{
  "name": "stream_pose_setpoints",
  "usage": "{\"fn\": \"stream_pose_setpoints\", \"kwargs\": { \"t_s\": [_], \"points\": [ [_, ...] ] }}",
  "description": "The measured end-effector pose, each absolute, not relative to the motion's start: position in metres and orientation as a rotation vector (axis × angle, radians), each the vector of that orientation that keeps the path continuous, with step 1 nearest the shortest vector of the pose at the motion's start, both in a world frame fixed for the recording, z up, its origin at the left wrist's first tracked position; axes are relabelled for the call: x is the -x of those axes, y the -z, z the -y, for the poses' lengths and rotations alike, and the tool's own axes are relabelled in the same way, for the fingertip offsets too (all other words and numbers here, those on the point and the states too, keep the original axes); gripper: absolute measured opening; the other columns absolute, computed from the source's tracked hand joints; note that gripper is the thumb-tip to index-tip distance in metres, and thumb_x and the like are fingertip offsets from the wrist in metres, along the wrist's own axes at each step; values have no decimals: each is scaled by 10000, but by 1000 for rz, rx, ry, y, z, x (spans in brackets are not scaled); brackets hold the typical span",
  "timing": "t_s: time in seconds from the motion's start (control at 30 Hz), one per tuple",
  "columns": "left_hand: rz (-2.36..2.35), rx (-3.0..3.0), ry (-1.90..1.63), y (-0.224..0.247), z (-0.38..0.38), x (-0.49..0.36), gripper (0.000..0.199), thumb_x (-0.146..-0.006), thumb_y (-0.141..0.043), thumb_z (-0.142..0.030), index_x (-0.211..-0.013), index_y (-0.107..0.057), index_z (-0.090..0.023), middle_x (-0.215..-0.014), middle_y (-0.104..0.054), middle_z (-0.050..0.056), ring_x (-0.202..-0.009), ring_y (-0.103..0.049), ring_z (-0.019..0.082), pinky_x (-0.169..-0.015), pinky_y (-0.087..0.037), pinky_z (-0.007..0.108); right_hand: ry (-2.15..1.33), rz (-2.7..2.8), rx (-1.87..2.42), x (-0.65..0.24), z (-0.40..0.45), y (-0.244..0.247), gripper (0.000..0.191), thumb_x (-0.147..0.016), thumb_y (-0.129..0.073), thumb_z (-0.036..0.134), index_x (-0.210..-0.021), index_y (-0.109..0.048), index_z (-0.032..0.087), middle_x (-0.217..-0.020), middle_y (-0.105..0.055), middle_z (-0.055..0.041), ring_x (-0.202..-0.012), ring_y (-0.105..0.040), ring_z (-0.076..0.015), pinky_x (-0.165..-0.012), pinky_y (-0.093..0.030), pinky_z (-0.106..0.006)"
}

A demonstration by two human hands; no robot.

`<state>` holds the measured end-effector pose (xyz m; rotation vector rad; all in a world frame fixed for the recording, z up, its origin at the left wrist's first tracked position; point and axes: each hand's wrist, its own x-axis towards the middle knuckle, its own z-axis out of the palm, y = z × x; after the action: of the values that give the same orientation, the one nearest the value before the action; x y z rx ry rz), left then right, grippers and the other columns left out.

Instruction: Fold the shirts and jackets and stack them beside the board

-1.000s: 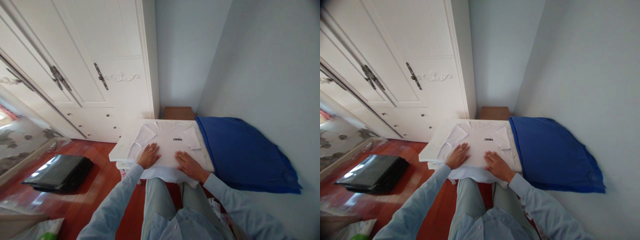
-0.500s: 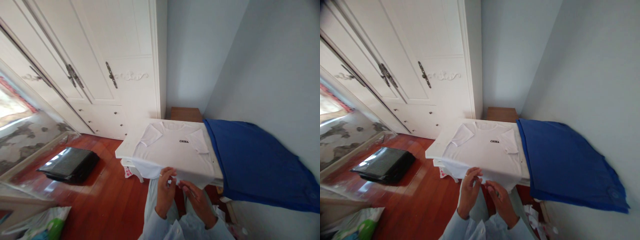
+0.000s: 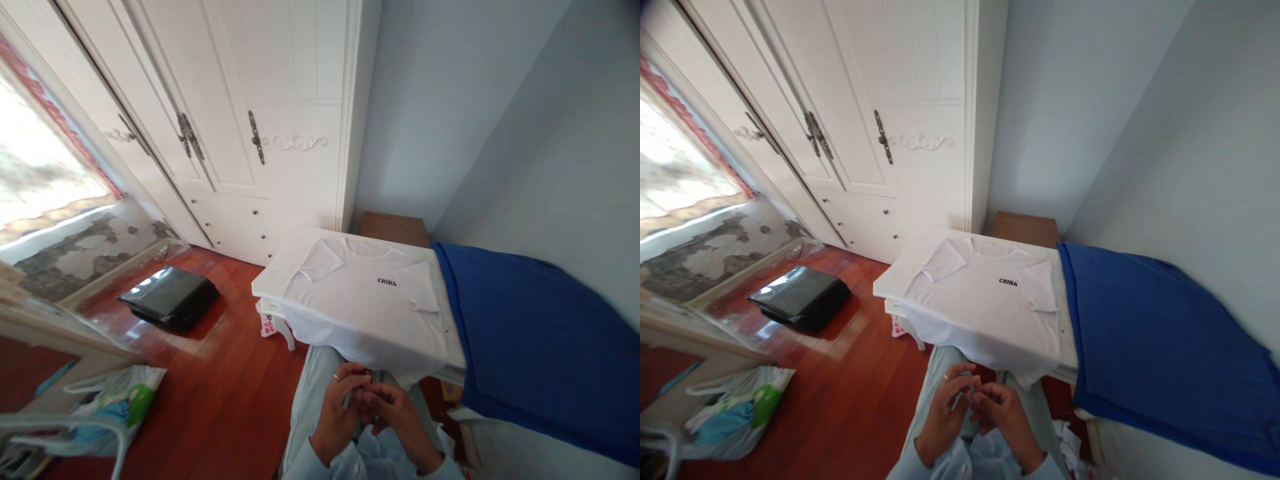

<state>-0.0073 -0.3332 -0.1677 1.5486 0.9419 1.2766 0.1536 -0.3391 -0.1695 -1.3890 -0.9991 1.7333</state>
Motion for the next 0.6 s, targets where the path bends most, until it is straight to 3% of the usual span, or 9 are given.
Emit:
{"fn": "stream_pose_setpoints", "kwargs": {
  "t_s": [0.3, 0.6],
  "points": [
    [-825, -1569, -1240, 162, 346, 16, 272, -1011, -510, -335, -1166, -710, -236, -1217, -655, 143, -1178, -620, 254, -967, -538, 418, -1917, 944, 1301, -165, 350, 156, 420, -686, -814, 589, -822, -765, 194, -796, -755, -72, -657, -729, -222, -476, -529, -282],
    [-846, -1502, -1208, 159, 363, 30, 229, -996, -550, -326, -1100, -732, -232, -1171, -669, 129, -1120, -644, 245, -946, -537, 405, -1985, 995, 1298, -157, 357, 161, 418, -676, -838, 562, -787, -756, 167, -742, -760, -75, -608, -722, -222, -483, -536, -297]
  ]
}}
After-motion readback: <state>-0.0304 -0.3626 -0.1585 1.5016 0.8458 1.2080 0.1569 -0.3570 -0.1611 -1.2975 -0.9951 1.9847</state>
